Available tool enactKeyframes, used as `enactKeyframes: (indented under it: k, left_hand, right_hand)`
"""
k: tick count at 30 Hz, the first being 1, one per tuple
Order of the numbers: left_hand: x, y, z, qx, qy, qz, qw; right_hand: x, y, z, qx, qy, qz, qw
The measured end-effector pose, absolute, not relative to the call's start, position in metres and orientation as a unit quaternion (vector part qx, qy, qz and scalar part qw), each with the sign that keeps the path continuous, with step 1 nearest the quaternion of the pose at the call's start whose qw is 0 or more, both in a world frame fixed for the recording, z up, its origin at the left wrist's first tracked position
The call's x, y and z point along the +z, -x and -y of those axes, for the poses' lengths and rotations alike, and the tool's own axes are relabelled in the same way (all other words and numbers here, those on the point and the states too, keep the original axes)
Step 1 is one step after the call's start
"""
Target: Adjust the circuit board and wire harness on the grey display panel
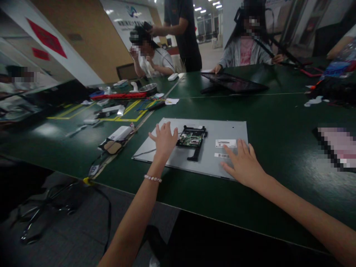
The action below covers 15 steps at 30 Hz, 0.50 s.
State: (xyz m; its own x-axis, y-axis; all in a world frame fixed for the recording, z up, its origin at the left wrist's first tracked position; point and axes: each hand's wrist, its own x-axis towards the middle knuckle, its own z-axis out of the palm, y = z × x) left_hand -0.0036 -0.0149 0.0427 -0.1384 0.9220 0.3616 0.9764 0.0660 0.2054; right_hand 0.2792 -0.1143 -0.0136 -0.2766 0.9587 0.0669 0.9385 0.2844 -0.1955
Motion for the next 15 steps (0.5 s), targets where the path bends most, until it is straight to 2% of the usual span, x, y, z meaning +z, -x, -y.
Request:
enactKeyframes:
  k: [15]
  left_hand:
    - [0.026,-0.004,0.013,-0.177,0.702,0.686,0.072]
  right_hand:
    - [0.004,-0.171,0.068,0.046,0.582,0.804,0.113]
